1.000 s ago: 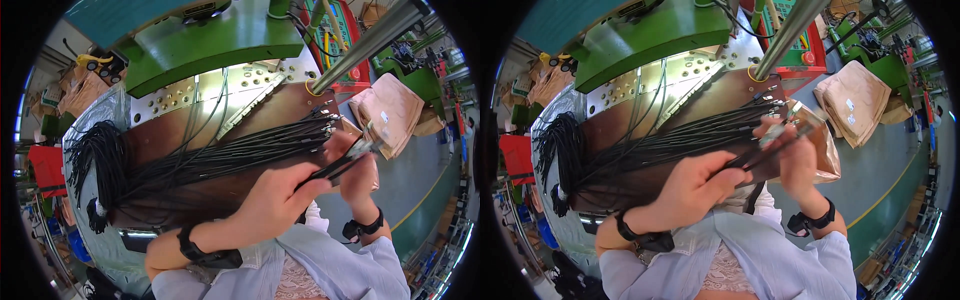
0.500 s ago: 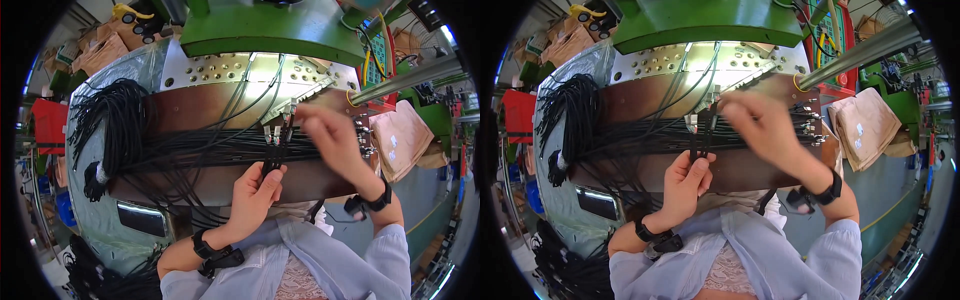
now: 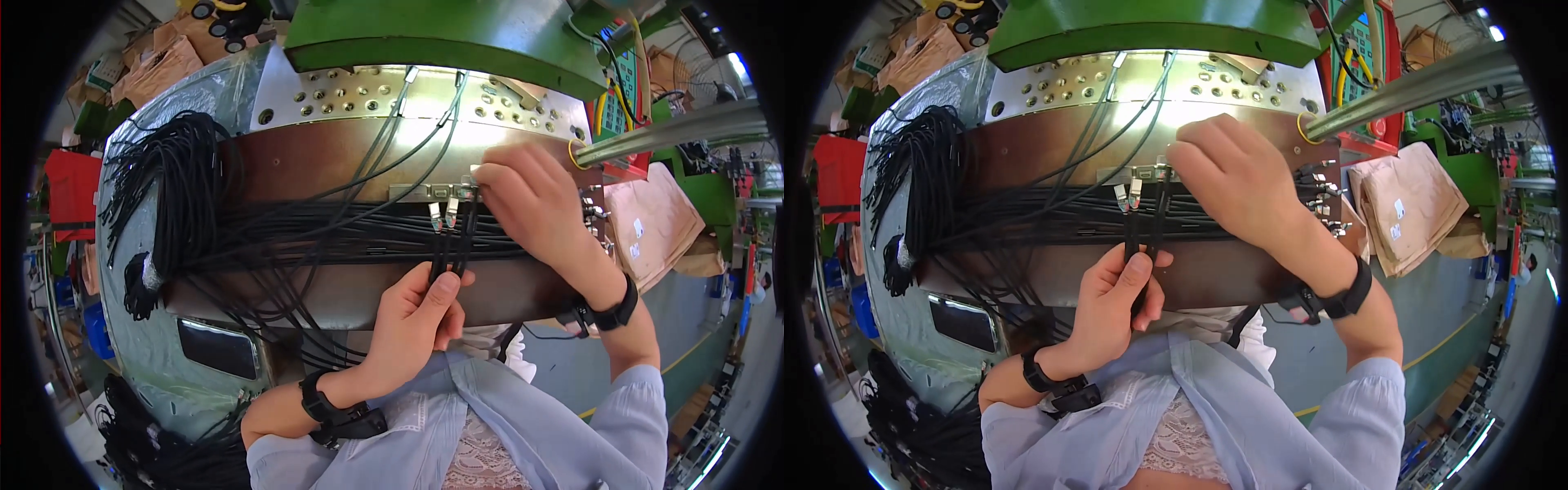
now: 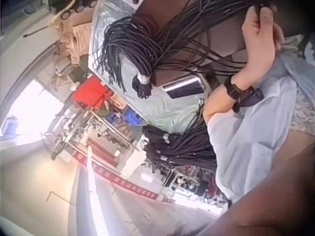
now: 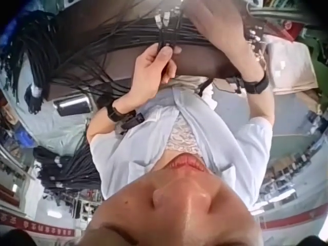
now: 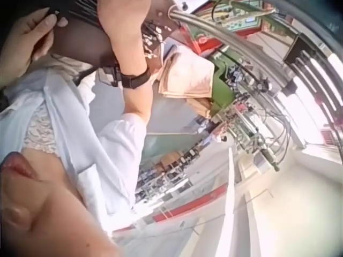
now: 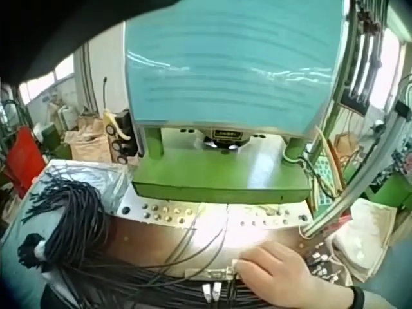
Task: Assembling and organizing bundles of electronic cables on a production assembly jig.
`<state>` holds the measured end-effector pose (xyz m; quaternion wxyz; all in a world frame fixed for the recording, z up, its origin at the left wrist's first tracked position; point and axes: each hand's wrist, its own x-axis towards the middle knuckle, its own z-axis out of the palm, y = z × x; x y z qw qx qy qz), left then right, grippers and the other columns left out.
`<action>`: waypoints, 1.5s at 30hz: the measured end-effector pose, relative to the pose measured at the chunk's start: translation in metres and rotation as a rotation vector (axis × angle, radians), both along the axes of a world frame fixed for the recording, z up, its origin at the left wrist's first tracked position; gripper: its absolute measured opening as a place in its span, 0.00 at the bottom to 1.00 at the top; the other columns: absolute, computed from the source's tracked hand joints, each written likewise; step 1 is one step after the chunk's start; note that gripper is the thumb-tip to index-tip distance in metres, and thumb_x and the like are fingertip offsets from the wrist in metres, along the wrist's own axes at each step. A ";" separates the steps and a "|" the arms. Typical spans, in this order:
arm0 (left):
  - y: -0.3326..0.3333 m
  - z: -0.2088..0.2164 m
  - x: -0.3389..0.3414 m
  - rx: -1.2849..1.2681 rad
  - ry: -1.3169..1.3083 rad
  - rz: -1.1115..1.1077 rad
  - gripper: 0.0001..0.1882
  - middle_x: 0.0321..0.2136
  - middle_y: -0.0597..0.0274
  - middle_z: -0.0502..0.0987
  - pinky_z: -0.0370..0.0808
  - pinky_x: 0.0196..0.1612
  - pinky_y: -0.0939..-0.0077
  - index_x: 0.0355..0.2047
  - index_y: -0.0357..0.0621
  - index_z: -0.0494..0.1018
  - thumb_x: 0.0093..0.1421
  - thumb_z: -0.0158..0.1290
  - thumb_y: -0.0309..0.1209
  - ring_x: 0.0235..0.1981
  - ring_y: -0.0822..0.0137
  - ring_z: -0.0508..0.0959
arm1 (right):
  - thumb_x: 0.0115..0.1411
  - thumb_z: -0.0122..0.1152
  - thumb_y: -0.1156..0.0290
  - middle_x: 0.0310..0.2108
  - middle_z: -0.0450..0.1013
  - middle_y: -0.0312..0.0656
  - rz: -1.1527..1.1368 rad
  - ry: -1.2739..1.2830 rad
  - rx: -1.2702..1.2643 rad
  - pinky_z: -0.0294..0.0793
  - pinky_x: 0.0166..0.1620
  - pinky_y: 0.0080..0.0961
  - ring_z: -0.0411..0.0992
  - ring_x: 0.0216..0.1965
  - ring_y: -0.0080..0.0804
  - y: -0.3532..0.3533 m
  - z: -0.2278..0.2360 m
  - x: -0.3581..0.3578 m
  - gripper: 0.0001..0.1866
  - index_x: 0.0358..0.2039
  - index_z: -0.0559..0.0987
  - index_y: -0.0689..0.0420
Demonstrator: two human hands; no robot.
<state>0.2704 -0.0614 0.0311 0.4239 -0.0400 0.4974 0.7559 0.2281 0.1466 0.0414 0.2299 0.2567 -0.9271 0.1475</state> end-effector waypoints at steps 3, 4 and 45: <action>0.006 0.005 -0.009 -0.010 -0.102 0.030 0.16 0.19 0.65 0.72 0.64 0.21 0.87 0.41 0.39 0.69 0.66 0.42 0.40 0.17 0.80 0.67 | 0.44 0.61 0.80 0.32 0.71 0.41 0.003 0.058 -0.023 0.70 0.35 0.30 0.70 0.32 0.37 -0.008 -0.009 0.012 0.11 0.30 0.73 0.58; 0.010 0.008 -0.013 -0.020 -0.169 0.094 0.16 0.21 0.64 0.74 0.66 0.22 0.86 0.40 0.39 0.69 0.66 0.42 0.40 0.17 0.79 0.69 | 0.43 0.60 0.81 0.32 0.71 0.41 0.018 0.086 -0.037 0.70 0.34 0.30 0.70 0.31 0.37 -0.011 -0.011 0.014 0.11 0.29 0.73 0.58; 0.013 0.037 -0.031 0.023 -0.020 -0.284 0.18 0.24 0.58 0.77 0.71 0.24 0.84 0.38 0.33 0.70 0.66 0.42 0.38 0.20 0.75 0.75 | 0.48 0.57 0.84 0.31 0.73 0.42 -0.134 -0.111 -0.127 0.72 0.35 0.27 0.72 0.32 0.42 -0.002 -0.004 0.018 0.09 0.30 0.71 0.60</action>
